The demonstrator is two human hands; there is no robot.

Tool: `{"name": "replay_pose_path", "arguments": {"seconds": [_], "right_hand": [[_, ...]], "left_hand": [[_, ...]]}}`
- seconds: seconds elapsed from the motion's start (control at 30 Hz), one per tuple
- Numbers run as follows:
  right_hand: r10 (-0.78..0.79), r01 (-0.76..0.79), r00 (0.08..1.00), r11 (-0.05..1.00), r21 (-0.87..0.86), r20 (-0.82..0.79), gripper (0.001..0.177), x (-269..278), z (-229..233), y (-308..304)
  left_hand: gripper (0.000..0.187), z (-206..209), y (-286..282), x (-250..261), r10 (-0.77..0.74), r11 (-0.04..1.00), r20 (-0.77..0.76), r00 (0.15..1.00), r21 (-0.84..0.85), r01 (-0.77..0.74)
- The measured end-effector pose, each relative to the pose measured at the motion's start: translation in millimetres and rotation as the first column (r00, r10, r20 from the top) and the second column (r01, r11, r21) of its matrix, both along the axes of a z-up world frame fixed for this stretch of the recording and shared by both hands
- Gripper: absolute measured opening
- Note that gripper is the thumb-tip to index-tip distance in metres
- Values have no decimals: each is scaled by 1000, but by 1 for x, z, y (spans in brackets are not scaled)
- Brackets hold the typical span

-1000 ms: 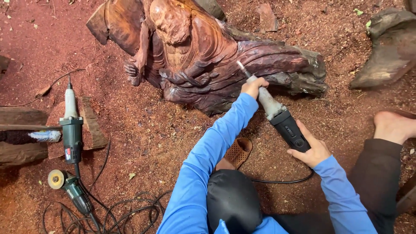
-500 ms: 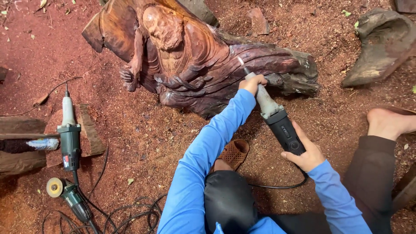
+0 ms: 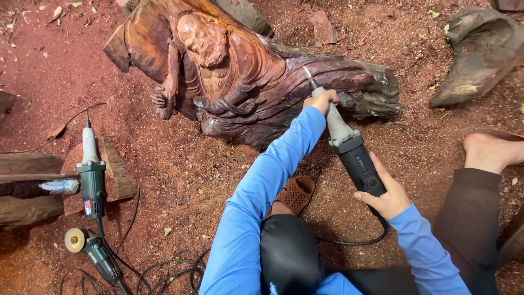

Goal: Carving and detailing a wooden statue using a power carving tool

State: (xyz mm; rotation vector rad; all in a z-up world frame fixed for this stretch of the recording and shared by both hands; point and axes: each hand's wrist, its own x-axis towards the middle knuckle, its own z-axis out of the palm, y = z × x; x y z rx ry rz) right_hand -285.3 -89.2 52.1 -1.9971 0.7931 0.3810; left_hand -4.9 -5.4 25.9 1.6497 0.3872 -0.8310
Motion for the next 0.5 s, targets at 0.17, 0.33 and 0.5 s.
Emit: {"name": "replay_pose_path", "arguments": {"seconds": [0.17, 0.33, 0.5], "right_hand": [[45, -50, 996, 996, -68, -72, 116, 0, 20, -9], [23, -24, 999, 1000, -18, -44, 116, -2, 14, -5], [-26, 9, 981, 996, 90, 190, 114, -10, 6, -7]], "left_hand": [[67, -34, 9, 2, 34, 999, -38, 999, 15, -34], [69, -29, -2, 5, -14, 997, -38, 999, 76, 17], [63, -48, -17, 16, -49, 989, 6, 999, 141, 47]]}}
